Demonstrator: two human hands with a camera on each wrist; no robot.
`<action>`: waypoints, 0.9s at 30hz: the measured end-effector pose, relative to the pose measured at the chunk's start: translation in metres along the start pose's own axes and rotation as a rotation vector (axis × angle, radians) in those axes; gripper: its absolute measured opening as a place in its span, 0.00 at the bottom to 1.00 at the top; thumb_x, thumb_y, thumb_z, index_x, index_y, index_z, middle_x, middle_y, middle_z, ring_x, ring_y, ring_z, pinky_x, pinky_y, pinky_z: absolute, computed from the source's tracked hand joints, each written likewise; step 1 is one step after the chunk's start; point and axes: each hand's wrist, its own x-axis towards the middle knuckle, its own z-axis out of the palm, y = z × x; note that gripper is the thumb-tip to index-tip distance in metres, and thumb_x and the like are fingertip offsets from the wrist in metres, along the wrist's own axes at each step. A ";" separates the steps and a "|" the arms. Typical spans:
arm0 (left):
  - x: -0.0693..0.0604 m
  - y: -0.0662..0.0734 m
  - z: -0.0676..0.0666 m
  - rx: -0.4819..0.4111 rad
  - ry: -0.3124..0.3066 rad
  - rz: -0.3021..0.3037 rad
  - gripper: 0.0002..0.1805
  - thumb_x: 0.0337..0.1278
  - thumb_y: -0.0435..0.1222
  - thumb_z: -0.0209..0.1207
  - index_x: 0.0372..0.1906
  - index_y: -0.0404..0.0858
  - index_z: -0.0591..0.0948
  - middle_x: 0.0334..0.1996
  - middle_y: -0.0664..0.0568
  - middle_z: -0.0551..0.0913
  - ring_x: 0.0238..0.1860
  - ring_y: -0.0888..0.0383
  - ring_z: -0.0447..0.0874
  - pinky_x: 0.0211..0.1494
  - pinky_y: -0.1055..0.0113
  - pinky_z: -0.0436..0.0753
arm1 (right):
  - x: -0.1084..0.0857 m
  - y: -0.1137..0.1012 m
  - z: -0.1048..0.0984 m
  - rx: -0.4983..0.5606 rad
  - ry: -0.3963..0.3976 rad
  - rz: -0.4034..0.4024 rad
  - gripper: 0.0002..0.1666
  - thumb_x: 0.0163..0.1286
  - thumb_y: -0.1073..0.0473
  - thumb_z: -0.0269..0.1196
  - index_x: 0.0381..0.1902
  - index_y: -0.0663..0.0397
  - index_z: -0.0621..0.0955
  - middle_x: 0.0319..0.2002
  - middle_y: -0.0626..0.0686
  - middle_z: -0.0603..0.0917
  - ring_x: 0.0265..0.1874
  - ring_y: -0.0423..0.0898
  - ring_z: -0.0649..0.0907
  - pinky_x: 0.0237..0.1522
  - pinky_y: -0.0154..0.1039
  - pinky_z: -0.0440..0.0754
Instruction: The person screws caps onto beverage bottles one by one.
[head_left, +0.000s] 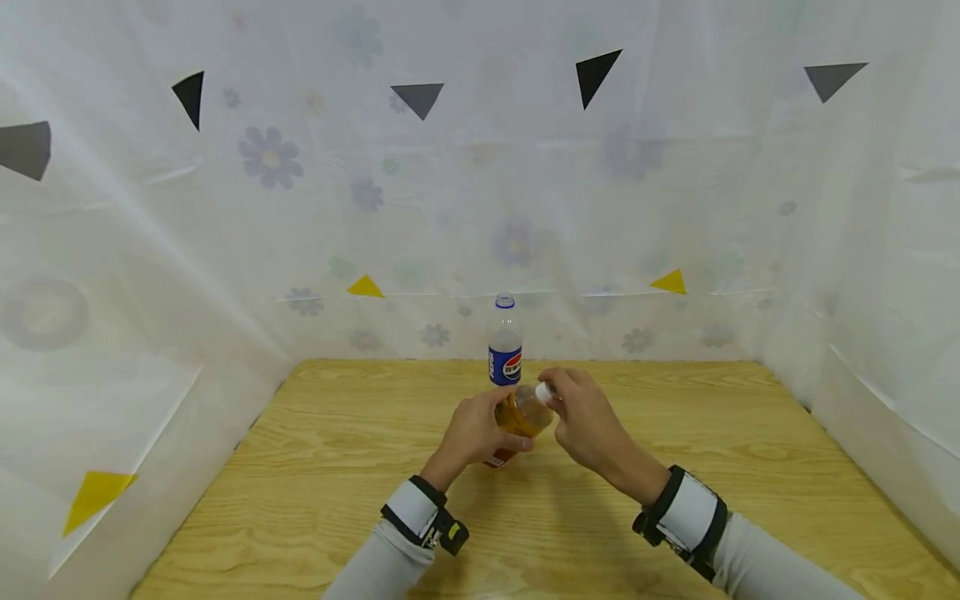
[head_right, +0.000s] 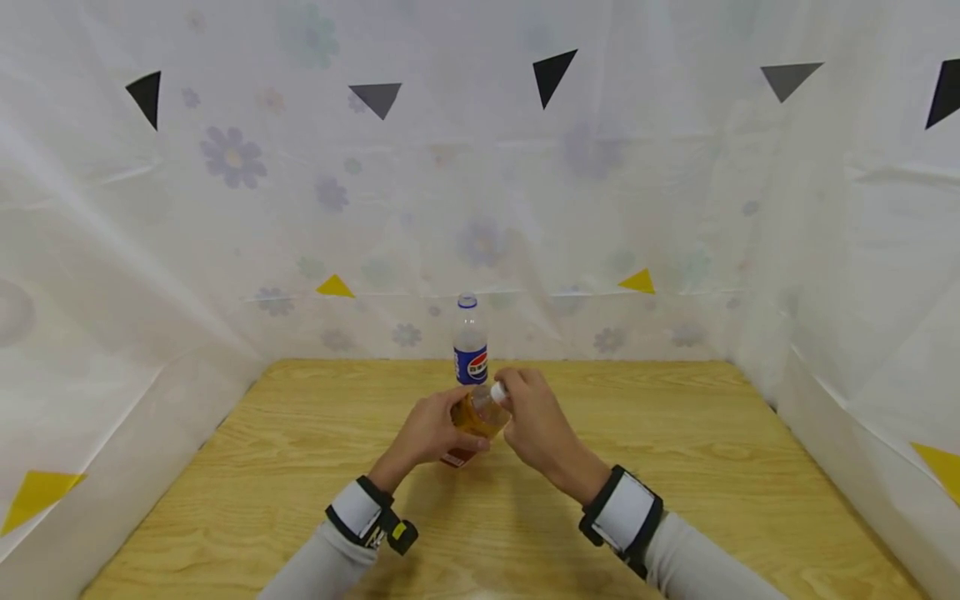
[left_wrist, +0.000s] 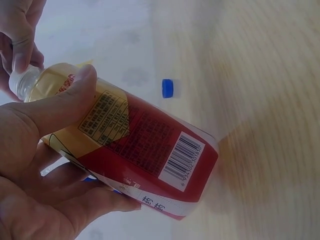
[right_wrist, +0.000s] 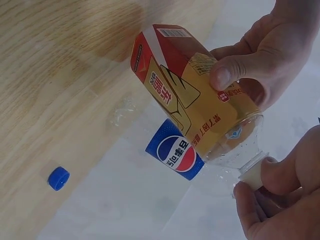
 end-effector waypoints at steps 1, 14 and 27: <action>0.000 0.000 0.000 0.001 -0.001 -0.001 0.43 0.44 0.45 0.80 0.69 0.47 0.77 0.56 0.48 0.85 0.54 0.49 0.85 0.56 0.52 0.85 | 0.000 0.000 0.000 -0.004 0.004 0.001 0.18 0.64 0.79 0.62 0.51 0.64 0.80 0.47 0.63 0.83 0.45 0.57 0.82 0.45 0.52 0.87; -0.003 -0.003 0.004 0.030 0.048 0.043 0.45 0.43 0.46 0.80 0.71 0.45 0.75 0.57 0.47 0.85 0.54 0.48 0.86 0.54 0.53 0.86 | 0.000 -0.001 0.005 -0.014 0.043 0.027 0.17 0.60 0.79 0.64 0.46 0.63 0.78 0.41 0.60 0.82 0.39 0.53 0.82 0.40 0.49 0.86; -0.009 -0.001 0.011 0.054 0.138 0.083 0.45 0.42 0.45 0.81 0.70 0.45 0.76 0.55 0.46 0.87 0.52 0.48 0.88 0.53 0.53 0.86 | -0.001 -0.003 0.005 -0.018 0.056 0.032 0.15 0.60 0.78 0.65 0.44 0.63 0.78 0.39 0.59 0.81 0.36 0.52 0.81 0.38 0.47 0.84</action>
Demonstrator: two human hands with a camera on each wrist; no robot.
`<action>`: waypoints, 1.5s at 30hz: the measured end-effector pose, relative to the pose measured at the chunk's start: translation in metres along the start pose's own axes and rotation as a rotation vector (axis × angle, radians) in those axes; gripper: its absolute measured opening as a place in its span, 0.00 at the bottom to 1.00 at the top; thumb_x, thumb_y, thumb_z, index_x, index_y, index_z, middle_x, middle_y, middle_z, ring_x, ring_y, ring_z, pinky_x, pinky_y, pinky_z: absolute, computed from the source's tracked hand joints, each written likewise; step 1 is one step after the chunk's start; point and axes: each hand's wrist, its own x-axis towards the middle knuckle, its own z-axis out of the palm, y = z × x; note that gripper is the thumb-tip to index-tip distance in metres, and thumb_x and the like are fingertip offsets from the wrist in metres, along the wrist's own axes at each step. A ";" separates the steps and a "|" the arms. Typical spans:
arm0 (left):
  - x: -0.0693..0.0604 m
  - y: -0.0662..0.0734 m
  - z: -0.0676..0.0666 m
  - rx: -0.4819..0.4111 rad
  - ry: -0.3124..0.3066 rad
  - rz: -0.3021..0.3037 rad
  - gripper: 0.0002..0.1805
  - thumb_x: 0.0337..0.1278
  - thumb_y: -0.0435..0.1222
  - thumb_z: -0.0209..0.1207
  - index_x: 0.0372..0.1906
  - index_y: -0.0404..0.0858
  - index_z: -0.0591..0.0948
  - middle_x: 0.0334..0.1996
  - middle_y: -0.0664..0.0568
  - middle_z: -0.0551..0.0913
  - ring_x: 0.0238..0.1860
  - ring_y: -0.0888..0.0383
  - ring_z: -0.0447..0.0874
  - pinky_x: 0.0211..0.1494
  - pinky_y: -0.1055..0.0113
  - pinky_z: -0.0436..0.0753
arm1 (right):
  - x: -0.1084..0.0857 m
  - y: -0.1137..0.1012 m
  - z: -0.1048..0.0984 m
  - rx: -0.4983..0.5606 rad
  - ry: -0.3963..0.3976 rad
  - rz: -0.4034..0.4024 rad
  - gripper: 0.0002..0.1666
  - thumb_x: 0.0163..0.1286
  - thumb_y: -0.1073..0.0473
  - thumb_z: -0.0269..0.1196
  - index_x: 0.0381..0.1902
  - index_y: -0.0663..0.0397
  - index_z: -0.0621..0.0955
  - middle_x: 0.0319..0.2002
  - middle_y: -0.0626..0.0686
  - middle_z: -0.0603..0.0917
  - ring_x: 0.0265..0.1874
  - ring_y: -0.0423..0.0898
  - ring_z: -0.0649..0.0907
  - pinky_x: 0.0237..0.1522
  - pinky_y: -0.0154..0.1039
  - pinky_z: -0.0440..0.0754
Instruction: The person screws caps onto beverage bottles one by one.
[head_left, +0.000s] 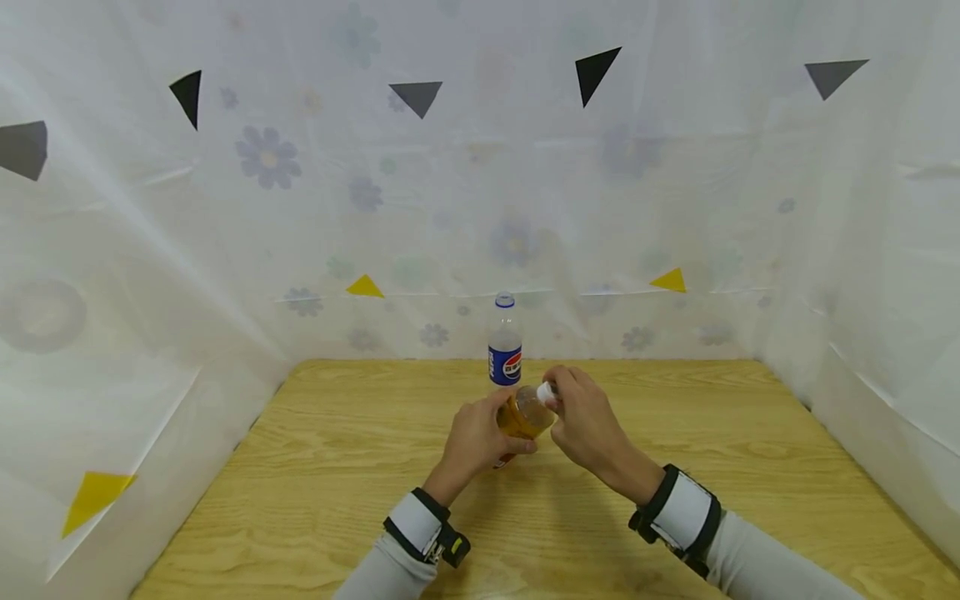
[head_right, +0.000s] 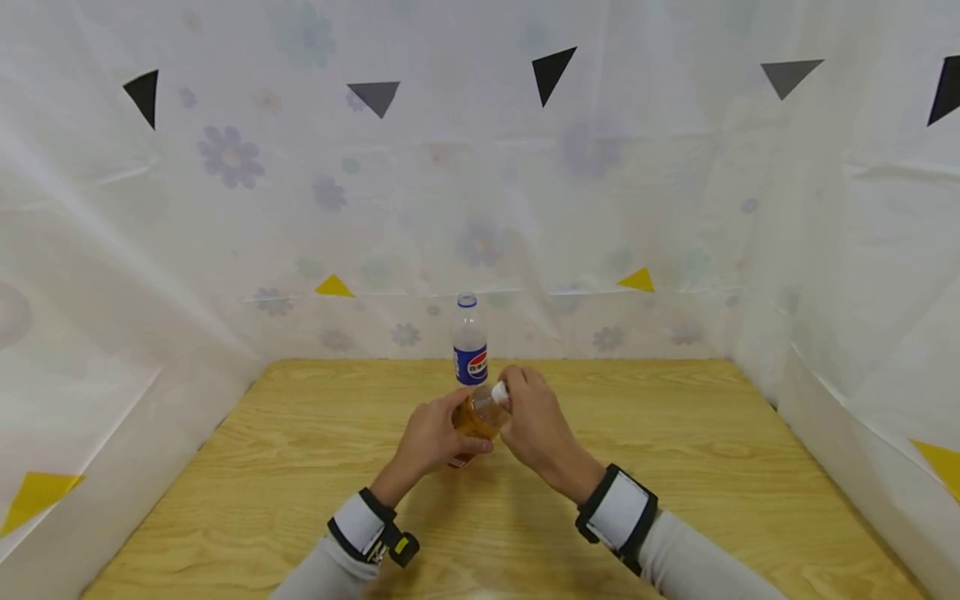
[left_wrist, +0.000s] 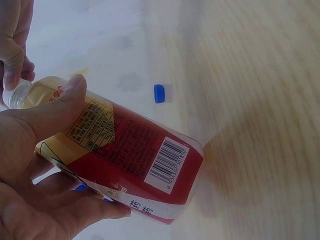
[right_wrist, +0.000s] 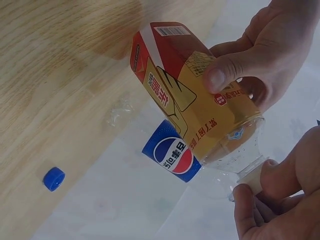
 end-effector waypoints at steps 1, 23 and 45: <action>0.000 0.000 0.000 0.000 0.000 -0.001 0.45 0.42 0.45 0.81 0.70 0.45 0.76 0.55 0.46 0.87 0.52 0.48 0.87 0.53 0.53 0.86 | 0.000 0.000 0.000 0.000 -0.001 0.002 0.15 0.61 0.78 0.65 0.44 0.63 0.78 0.39 0.59 0.81 0.36 0.52 0.81 0.38 0.47 0.84; 0.002 0.003 -0.002 0.013 -0.012 -0.009 0.44 0.42 0.46 0.80 0.69 0.46 0.76 0.54 0.47 0.87 0.52 0.48 0.87 0.53 0.53 0.86 | 0.001 0.002 -0.002 0.012 0.015 -0.019 0.14 0.63 0.78 0.62 0.46 0.64 0.80 0.42 0.60 0.83 0.39 0.53 0.82 0.40 0.49 0.85; 0.003 0.005 -0.007 0.042 -0.034 -0.005 0.41 0.42 0.44 0.81 0.65 0.42 0.77 0.51 0.46 0.87 0.49 0.49 0.89 0.50 0.56 0.88 | 0.000 0.001 0.002 0.085 -0.003 0.009 0.17 0.69 0.70 0.63 0.56 0.67 0.81 0.47 0.62 0.83 0.40 0.52 0.82 0.38 0.45 0.85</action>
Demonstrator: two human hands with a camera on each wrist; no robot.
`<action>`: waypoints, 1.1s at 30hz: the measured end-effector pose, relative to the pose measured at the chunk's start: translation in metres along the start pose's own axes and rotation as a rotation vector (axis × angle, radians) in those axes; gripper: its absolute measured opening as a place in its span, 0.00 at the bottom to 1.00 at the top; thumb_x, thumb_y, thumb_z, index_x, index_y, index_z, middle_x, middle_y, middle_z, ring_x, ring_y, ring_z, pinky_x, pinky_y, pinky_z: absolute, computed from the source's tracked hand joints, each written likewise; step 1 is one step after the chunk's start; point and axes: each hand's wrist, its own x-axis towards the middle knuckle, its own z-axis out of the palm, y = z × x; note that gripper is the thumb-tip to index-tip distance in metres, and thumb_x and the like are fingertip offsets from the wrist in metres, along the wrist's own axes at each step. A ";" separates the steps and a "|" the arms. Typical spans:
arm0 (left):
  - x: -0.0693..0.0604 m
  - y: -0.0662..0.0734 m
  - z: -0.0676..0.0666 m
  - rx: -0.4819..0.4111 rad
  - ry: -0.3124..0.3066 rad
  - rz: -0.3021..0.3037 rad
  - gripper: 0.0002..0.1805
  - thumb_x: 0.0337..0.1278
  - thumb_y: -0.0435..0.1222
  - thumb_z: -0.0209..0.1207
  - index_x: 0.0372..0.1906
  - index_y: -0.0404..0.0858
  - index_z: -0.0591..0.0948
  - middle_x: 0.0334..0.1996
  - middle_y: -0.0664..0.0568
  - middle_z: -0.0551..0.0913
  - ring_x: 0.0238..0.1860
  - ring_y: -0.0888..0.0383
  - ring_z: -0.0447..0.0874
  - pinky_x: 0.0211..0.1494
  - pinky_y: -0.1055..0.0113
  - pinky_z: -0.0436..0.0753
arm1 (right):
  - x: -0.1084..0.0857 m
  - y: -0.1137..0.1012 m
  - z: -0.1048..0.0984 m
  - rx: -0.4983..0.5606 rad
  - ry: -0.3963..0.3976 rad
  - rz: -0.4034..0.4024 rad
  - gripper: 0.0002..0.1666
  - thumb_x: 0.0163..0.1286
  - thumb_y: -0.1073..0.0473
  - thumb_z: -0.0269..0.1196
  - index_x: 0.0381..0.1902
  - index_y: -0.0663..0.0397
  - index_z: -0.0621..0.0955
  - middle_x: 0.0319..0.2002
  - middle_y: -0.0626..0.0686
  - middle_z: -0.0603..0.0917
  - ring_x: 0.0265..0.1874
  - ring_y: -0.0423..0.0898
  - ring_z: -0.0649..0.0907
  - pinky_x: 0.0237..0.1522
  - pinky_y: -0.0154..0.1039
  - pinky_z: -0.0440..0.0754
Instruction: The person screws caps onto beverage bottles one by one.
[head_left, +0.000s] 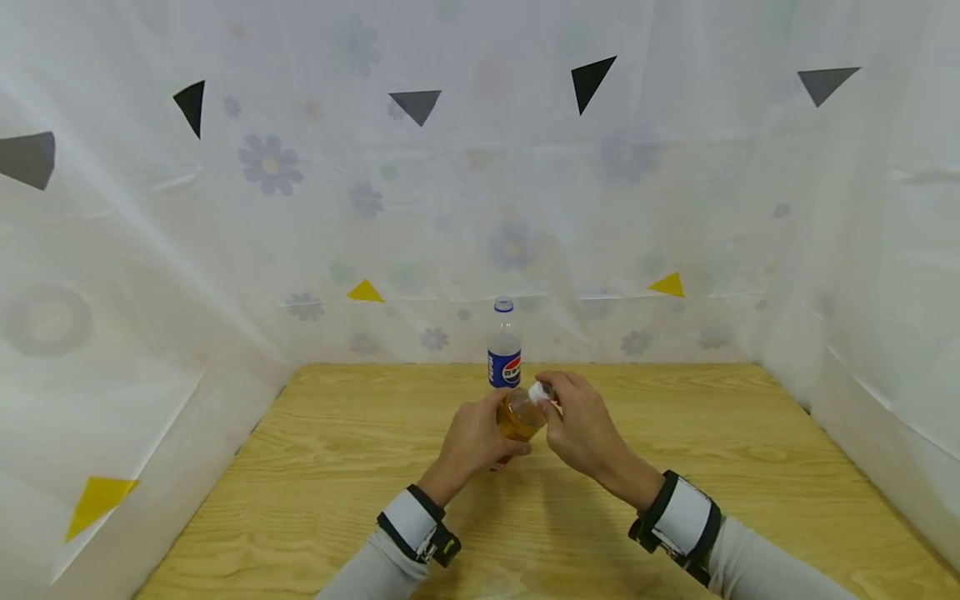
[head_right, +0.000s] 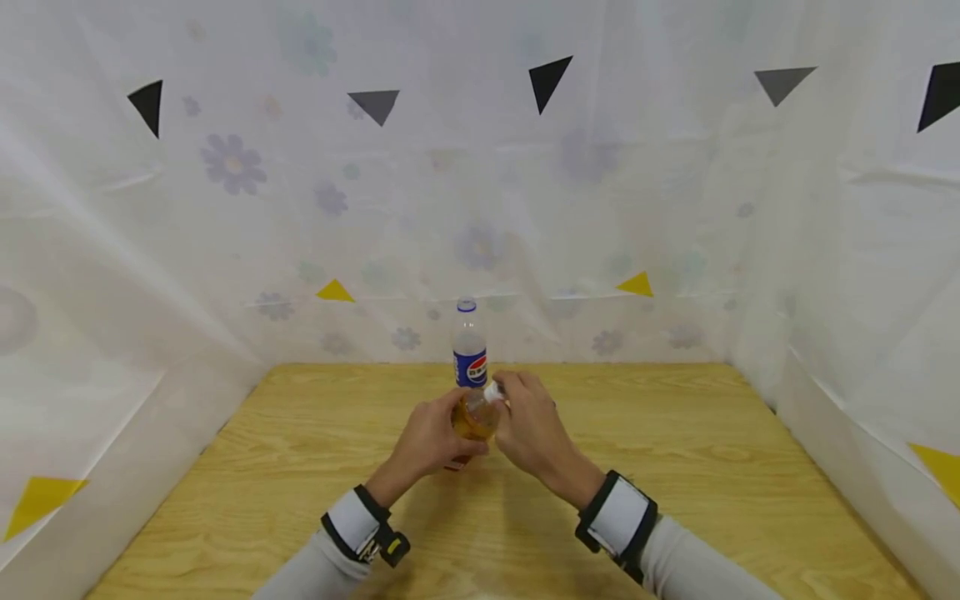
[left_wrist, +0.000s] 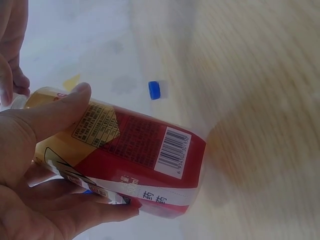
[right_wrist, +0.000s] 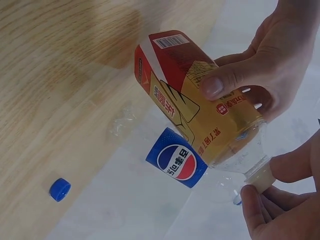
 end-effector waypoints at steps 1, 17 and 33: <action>0.000 0.000 -0.001 0.002 0.001 0.003 0.41 0.42 0.44 0.81 0.65 0.42 0.78 0.51 0.46 0.88 0.49 0.49 0.89 0.50 0.56 0.88 | 0.000 0.000 0.000 0.000 -0.001 -0.001 0.18 0.70 0.70 0.63 0.56 0.67 0.80 0.47 0.62 0.83 0.41 0.52 0.82 0.38 0.45 0.86; 0.017 -0.028 -0.059 0.032 0.168 -0.079 0.42 0.46 0.50 0.77 0.66 0.38 0.75 0.50 0.43 0.87 0.47 0.46 0.88 0.47 0.52 0.87 | -0.004 0.010 0.003 -0.042 -0.078 0.071 0.25 0.72 0.58 0.65 0.62 0.66 0.77 0.49 0.63 0.83 0.50 0.59 0.82 0.47 0.56 0.82; 0.025 -0.123 -0.124 0.058 0.543 -0.303 0.42 0.55 0.51 0.72 0.63 0.26 0.71 0.50 0.29 0.84 0.47 0.34 0.87 0.47 0.42 0.86 | -0.013 0.025 0.008 -0.042 -0.180 0.168 0.21 0.78 0.52 0.59 0.58 0.62 0.78 0.45 0.61 0.84 0.46 0.57 0.83 0.44 0.53 0.83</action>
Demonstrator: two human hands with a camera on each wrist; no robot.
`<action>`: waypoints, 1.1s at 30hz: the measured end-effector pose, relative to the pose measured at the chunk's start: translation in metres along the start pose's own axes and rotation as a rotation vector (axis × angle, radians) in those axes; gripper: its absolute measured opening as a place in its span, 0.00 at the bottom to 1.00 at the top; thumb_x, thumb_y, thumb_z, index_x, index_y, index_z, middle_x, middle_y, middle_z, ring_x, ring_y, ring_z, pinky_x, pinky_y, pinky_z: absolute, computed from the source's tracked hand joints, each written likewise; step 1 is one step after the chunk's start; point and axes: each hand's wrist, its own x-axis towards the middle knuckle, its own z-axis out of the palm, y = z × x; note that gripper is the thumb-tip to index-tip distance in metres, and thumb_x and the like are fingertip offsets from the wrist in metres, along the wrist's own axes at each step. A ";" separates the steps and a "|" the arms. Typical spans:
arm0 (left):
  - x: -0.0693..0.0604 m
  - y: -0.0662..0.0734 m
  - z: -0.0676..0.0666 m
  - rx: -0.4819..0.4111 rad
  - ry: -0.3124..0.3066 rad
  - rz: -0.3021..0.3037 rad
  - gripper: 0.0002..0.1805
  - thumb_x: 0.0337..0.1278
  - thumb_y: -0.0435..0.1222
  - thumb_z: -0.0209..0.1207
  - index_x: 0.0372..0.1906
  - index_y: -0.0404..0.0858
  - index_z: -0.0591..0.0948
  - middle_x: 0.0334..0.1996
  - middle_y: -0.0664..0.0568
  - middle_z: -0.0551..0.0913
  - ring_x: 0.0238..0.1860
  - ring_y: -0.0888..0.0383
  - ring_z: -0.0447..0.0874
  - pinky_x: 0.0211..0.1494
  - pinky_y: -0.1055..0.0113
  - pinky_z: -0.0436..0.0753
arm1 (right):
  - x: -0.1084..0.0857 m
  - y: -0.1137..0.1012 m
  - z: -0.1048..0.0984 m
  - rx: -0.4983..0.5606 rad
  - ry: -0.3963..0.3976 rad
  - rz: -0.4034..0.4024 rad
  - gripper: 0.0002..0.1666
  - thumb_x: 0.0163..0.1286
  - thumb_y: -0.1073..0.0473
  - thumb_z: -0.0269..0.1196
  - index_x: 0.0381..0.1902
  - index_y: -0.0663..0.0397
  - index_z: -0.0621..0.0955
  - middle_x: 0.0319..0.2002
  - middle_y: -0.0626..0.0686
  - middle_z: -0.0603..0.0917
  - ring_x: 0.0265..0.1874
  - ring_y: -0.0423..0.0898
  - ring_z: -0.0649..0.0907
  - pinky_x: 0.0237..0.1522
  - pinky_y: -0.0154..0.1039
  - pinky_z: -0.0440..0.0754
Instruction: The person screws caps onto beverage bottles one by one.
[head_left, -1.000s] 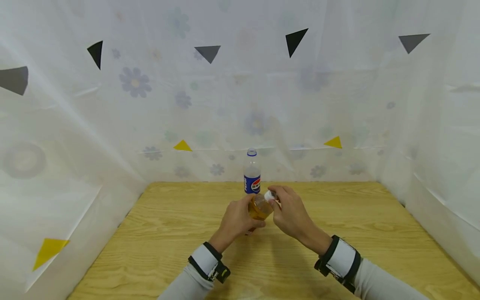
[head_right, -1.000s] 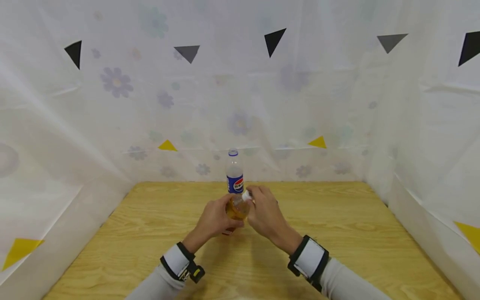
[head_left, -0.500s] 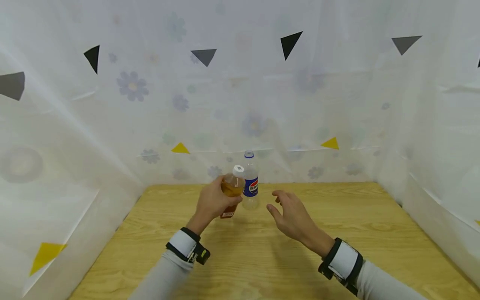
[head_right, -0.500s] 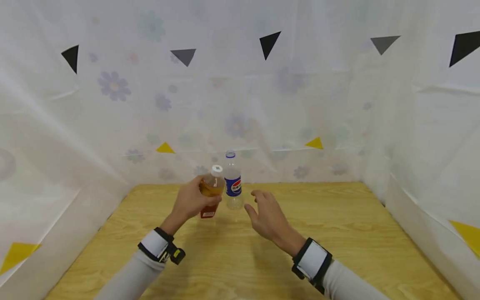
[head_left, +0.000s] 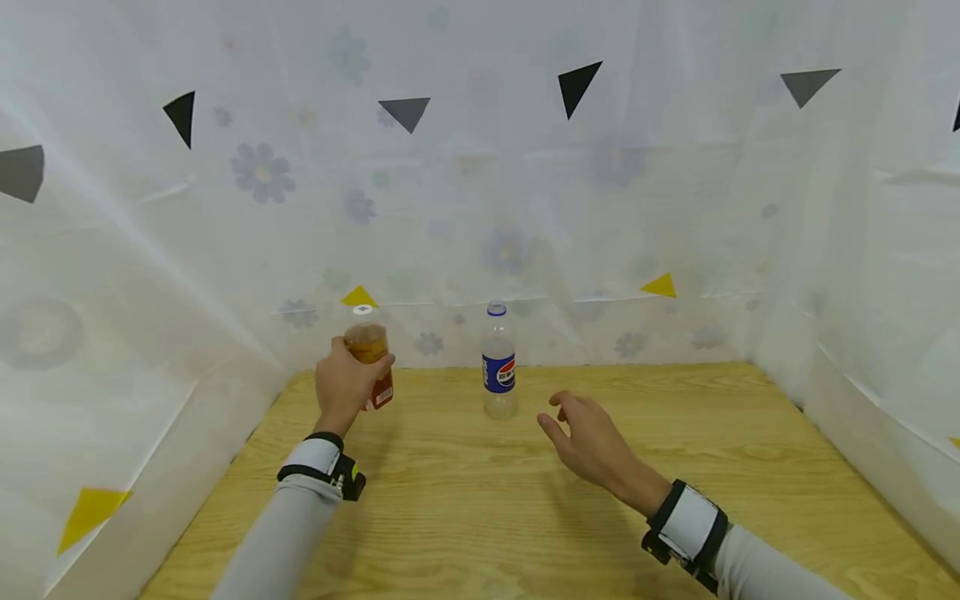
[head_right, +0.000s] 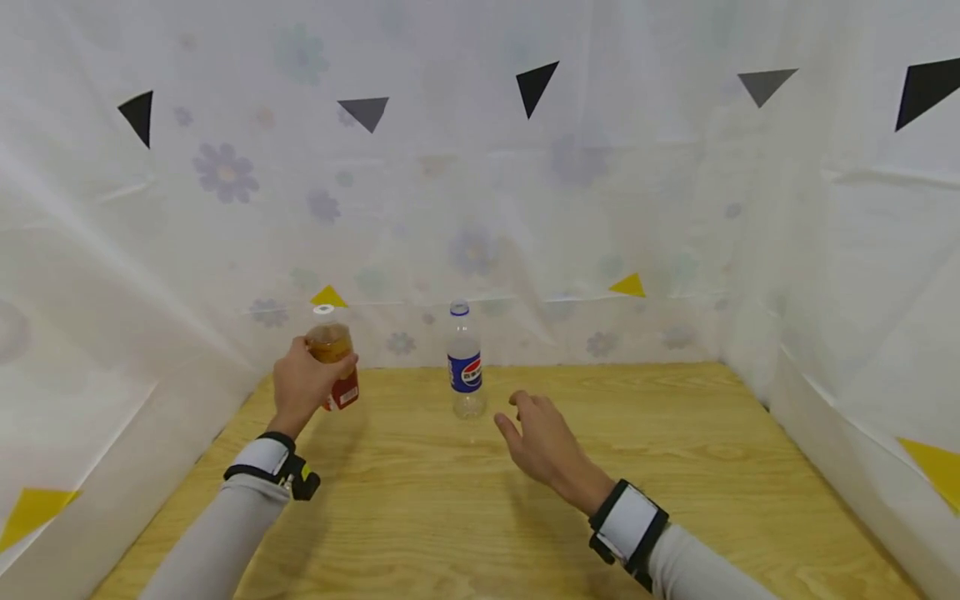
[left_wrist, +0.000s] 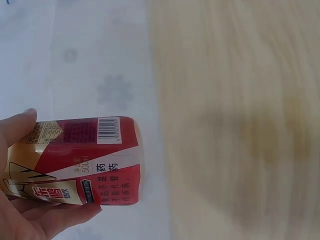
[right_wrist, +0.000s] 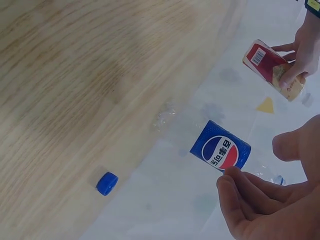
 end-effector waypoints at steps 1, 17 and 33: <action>0.000 -0.006 -0.001 -0.005 0.011 -0.021 0.41 0.55 0.51 0.72 0.63 0.26 0.71 0.50 0.29 0.83 0.47 0.34 0.87 0.47 0.41 0.86 | -0.001 0.000 0.000 0.002 -0.004 0.004 0.21 0.78 0.52 0.59 0.58 0.62 0.78 0.45 0.60 0.84 0.46 0.57 0.83 0.45 0.53 0.83; -0.018 -0.074 -0.001 -0.058 0.153 -0.244 0.42 0.56 0.48 0.71 0.67 0.28 0.68 0.56 0.29 0.79 0.54 0.31 0.80 0.55 0.37 0.80 | -0.003 0.006 0.004 -0.001 -0.060 0.057 0.23 0.79 0.51 0.58 0.59 0.64 0.77 0.45 0.61 0.85 0.45 0.56 0.84 0.44 0.52 0.84; -0.021 -0.087 0.004 -0.043 0.147 -0.233 0.42 0.57 0.50 0.70 0.67 0.29 0.66 0.55 0.28 0.80 0.53 0.30 0.81 0.55 0.37 0.81 | -0.004 0.006 0.006 -0.032 -0.062 0.047 0.19 0.77 0.54 0.60 0.57 0.63 0.79 0.40 0.56 0.85 0.41 0.50 0.83 0.40 0.47 0.83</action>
